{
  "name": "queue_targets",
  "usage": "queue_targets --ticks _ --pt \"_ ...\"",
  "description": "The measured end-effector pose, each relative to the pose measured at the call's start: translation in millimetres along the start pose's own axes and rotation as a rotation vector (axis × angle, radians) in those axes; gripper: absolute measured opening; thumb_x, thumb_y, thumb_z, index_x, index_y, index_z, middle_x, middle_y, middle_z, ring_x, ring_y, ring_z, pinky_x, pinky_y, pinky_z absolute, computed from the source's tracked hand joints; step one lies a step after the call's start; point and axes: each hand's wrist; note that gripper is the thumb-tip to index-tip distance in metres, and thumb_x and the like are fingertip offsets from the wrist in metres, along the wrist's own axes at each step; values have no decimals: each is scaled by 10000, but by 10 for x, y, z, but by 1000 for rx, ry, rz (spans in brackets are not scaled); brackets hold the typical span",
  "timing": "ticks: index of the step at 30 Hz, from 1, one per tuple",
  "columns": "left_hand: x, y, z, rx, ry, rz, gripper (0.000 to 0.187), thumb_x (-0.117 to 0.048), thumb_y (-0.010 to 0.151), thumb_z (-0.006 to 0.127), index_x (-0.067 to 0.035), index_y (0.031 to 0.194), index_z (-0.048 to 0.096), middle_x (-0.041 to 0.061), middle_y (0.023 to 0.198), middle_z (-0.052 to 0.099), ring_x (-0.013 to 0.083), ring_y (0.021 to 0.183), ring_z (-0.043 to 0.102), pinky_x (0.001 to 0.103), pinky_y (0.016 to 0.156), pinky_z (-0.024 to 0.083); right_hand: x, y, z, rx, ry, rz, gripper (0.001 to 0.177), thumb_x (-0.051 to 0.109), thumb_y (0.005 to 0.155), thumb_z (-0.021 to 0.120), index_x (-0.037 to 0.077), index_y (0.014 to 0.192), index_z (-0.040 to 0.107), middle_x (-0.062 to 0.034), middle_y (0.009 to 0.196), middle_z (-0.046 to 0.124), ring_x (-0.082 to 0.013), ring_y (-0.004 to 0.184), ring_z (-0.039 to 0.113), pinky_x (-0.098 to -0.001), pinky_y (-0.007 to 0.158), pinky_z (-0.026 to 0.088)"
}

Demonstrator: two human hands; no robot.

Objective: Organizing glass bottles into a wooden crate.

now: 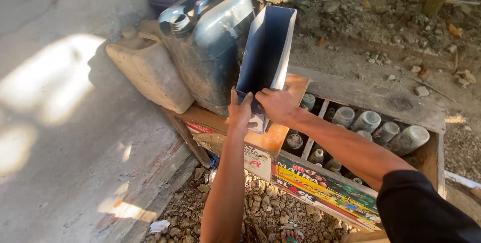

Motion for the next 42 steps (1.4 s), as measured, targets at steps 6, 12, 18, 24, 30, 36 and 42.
queue_targets --ticks 6,12,18,24,30,36,42 --pt "-96 -340 -377 -79 25 160 767 -388 919 694 -330 1586 320 48 1135 520 211 746 662 483 560 643 453 28 -331 -31 7 -95 253 187 834 772 27 977 639 -119 885 648 -334 826 693 -452 669 580" --pt "-197 -731 -913 -66 5 169 698 -428 880 669 -272 1504 399 64 1080 692 203 671 708 401 516 600 1020 97 -496 -70 75 -162 252 179 802 773 26 952 641 -128 868 653 -351 805 690 -468 681 574" --pt "-27 -1127 -1482 -127 33 154 710 -516 855 707 -224 1475 521 66 896 729 158 582 661 332 469 528 1680 66 -615 89 124 -141 254 210 817 755 24 945 638 -139 848 661 -366 801 695 -494 681 560" --pt "322 -1540 -2039 -293 -19 136 794 -579 810 738 -167 1460 542 66 830 685 105 566 599 289 426 495 2364 15 -552 139 182 -224 279 255 853 723 15 973 645 -151 882 683 -398 749 687 -512 653 556" --pt "794 -2018 -2734 -492 -62 95 802 -561 788 761 -94 1412 571 30 809 679 102 541 611 266 395 487 3146 -47 -175 199 307 -330 270 245 845 731 42 1012 671 -139 904 703 -395 765 693 -511 643 555" --pt "1357 -2444 -3435 -684 -182 -11 810 -535 797 778 -105 1441 542 94 808 651 144 548 565 296 397 423 3938 -84 543 313 454 -499 249 235 835 769 57 972 661 -123 892 703 -360 864 702 -489 741 560" --pt "2189 -2704 -3951 -933 -287 -235 957 -569 715 791 -151 1510 460 165 1214 621 233 757 694 406 470 594 4659 -271 1442 425 567 -726 267 221 826 783 50 992 662 -120 921 707 -351 893 696 -465 777 570"
Point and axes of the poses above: each hand's wrist, its own y-axis towards the middle knuckle, its own z-axis out of the palm, x = y × z
